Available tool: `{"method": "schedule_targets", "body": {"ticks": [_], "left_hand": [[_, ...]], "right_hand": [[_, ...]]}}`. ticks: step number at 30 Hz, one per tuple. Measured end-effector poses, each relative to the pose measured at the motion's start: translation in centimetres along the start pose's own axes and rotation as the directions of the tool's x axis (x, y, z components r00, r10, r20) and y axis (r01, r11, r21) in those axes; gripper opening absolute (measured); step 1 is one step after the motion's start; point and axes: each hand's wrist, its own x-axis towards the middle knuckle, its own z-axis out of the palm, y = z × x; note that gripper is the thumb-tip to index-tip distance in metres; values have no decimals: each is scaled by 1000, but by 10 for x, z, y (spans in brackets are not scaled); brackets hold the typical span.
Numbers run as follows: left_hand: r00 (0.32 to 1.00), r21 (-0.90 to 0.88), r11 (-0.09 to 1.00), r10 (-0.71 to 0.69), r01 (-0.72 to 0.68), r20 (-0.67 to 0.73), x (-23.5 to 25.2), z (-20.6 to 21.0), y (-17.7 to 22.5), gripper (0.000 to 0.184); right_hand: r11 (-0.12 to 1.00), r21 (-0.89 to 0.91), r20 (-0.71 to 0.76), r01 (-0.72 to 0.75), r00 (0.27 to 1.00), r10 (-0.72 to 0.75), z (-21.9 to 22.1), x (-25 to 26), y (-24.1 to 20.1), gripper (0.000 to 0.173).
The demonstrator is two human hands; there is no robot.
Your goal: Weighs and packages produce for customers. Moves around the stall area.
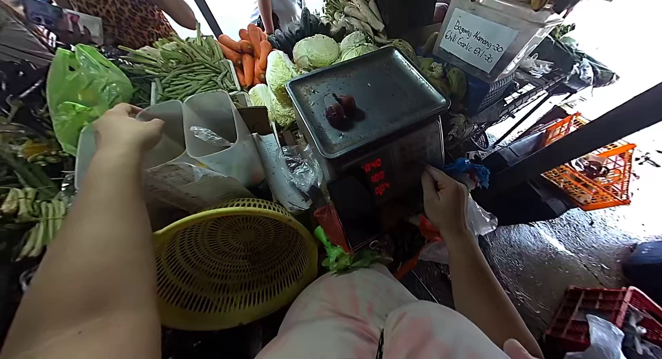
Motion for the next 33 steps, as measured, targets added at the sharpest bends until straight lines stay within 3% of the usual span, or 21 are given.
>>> {"method": "schedule_targets", "body": {"ticks": [7, 10, 13, 15, 22, 30, 33], "left_hand": [[1000, 9, 1000, -6, 7, -3, 4, 2, -3, 42], [1000, 0, 1000, -10, 10, -6, 2, -1, -1, 42], [1000, -9, 1000, -23, 23, -4, -3, -3, 3, 41], [1000, -27, 999, -30, 29, -8, -5, -7, 6, 42], [994, -99, 992, -82, 75, -67, -9, -11, 7, 34], [959, -174, 974, 96, -146, -267, -14, -22, 5, 31], [967, -385, 906, 85, -176, -241, -34, -35, 10, 27]], "right_hand": [[999, 37, 79, -22, 997, 19, 0, 0, -2, 36], [968, 251, -59, 16, 998, -1, 5, -2, 3, 32], [835, 537, -167, 121, 985, -36, 23, -7, 9, 33], [768, 618, -210, 169, 977, -46, 44, -14, 8, 34], [838, 536, -267, 102, 962, 53, 63, -26, 0, 36], [837, 522, -277, 165, 961, -17, 66, -26, 4, 40], [838, 514, -272, 181, 961, -40, 65, -25, 3, 39]]}}
